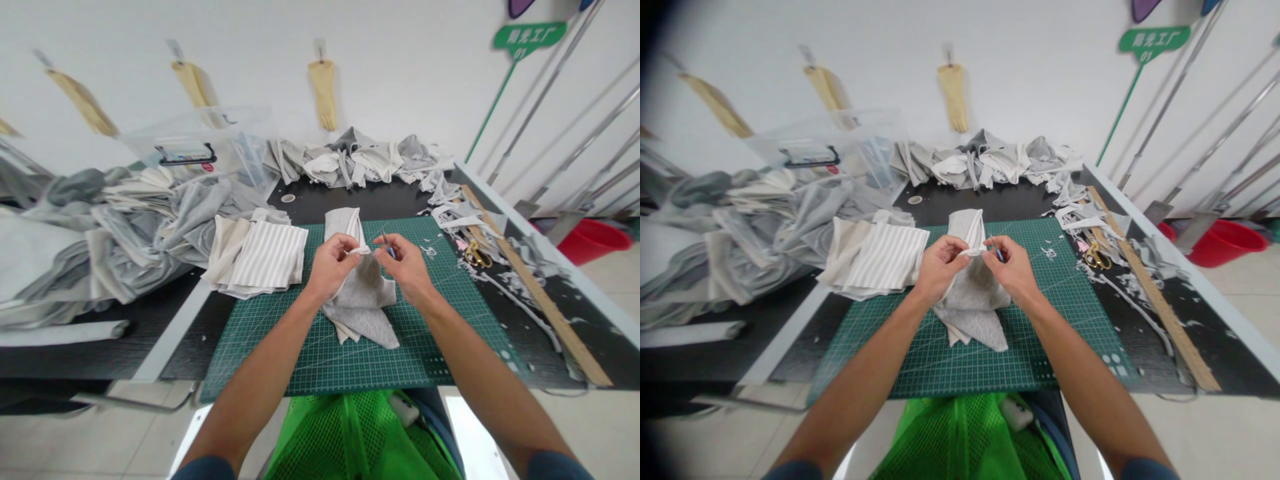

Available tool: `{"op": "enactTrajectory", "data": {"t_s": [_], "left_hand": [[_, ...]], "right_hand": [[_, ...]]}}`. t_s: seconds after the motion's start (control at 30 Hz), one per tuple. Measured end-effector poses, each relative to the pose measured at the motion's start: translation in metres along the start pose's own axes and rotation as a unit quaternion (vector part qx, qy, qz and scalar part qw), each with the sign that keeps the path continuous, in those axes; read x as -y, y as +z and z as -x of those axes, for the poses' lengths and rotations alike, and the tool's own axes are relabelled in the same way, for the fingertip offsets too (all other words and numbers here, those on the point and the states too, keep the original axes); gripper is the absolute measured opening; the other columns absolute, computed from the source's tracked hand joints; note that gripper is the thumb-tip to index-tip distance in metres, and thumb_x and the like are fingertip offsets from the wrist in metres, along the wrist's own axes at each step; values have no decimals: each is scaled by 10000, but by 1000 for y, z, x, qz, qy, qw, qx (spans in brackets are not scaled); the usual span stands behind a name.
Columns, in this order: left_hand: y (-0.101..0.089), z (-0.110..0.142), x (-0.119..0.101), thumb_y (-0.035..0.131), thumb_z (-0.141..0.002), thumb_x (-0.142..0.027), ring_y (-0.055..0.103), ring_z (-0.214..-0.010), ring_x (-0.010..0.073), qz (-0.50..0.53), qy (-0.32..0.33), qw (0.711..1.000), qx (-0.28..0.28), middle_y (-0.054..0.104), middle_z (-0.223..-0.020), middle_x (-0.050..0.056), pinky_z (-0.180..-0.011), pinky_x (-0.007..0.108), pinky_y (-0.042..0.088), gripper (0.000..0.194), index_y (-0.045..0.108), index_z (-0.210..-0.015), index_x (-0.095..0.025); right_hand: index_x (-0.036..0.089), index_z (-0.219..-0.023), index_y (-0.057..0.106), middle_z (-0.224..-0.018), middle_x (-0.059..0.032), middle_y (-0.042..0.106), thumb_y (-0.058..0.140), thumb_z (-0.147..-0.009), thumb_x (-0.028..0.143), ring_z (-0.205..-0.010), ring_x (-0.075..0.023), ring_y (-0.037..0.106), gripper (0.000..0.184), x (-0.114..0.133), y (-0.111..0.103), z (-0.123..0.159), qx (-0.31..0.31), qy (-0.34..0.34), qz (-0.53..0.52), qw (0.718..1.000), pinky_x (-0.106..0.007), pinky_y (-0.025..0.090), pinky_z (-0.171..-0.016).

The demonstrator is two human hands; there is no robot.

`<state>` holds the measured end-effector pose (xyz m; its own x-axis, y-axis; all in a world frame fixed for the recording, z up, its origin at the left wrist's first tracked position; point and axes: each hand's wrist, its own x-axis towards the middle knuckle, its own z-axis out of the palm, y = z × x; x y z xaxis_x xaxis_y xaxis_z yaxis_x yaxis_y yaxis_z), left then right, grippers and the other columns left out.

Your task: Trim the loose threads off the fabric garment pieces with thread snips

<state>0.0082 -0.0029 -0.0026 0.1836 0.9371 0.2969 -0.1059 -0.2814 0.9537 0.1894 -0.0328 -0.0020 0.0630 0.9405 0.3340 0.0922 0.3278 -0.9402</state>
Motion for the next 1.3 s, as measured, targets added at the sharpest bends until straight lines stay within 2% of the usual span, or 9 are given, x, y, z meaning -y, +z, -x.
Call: {"op": "enactTrajectory", "data": {"t_s": [0.13, 0.33, 0.47, 0.6, 0.77, 0.87, 1.1, 1.3], "left_hand": [[2, 1, -1, 796, -738, -246, 598, -743, 134, -9, 18, 1000, 3, 676, -835, 13, -729, 270, 456, 197, 672, -882, -193], [5, 3, -1, 751, -747, -212, 608, -756, 138, -43, 26, 999, 1, 671, -814, 8, -713, 260, 446, 163, 668, -887, -196], [4, 2, 0, 786, -736, -226, 647, -811, 157, -20, 1, 999, 25, 711, -856, 24, -766, 275, 476, 244, 705, -964, -189], [1, 1, 1, 812, -757, -317, 667, -826, 178, 8, -37, 998, 55, 762, -897, 55, -796, 303, 492, 240, 786, -945, -170], [-1, 0, -1, 842, -742, -366, 672, -805, 181, 33, -45, 998, 32, 781, -877, 51, -793, 313, 509, 237, 814, -884, -178], [-2, -1, -5, 850, -723, -329, 676, -817, 182, 44, -45, 998, 9, 788, -890, 48, -817, 318, 514, 204, 817, -868, -190], [-4, -3, -6, 846, -682, -239, 651, -770, 148, 80, -53, 995, -25, 766, -818, 17, -787, 283, 493, 166, 811, -837, -192], [-5, -4, -4, 849, -679, -235, 649, -744, 137, 109, -64, 992, -11, 761, -785, 16, -757, 264, 487, 150, 811, -811, -176]], "right_hand": [[198, -977, 743, -688, 24, 541, 699, -888, 513, -569, -115, 414, 330, -1, 0, 2, 24, 18, 6, 1000, -258, 332, -504], [209, -851, 772, -767, -11, 660, 742, -863, 457, -719, -162, 557, 250, 0, 4, 0, 16, -39, 76, 996, -296, 433, -646], [224, -895, 783, -845, -20, 710, 737, -865, 401, -775, -179, 592, 186, -1, 4, 0, 11, -66, 81, 994, -322, 460, -707], [217, -904, 767, -853, -23, 730, 737, -862, 379, -792, -186, 612, 170, 0, 4, 0, 24, -53, 58, 997, -332, 482, -734], [217, -1020, 692, -928, -22, 706, 737, -876, 430, -782, -161, 612, 261, 2, 4, 2, 15, -44, -10, 999, -301, 493, -709], [222, -1086, 668, -918, -22, 687, 663, -933, 489, -721, -146, 576, 308, 1, 3, 3, 22, -42, 2, 999, -282, 466, -640], [227, -1068, 716, -980, -40, 723, 687, -911, 349, -821, -184, 638, 200, 1, 5, 6, 14, -140, 151, 978, -335, 513, -754], [238, -1067, 722, -953, -57, 722, 725, -892, 337, -841, -211, 659, 201, 6, 10, 9, -3, -229, 216, 949, -362, 549, -767]]}}
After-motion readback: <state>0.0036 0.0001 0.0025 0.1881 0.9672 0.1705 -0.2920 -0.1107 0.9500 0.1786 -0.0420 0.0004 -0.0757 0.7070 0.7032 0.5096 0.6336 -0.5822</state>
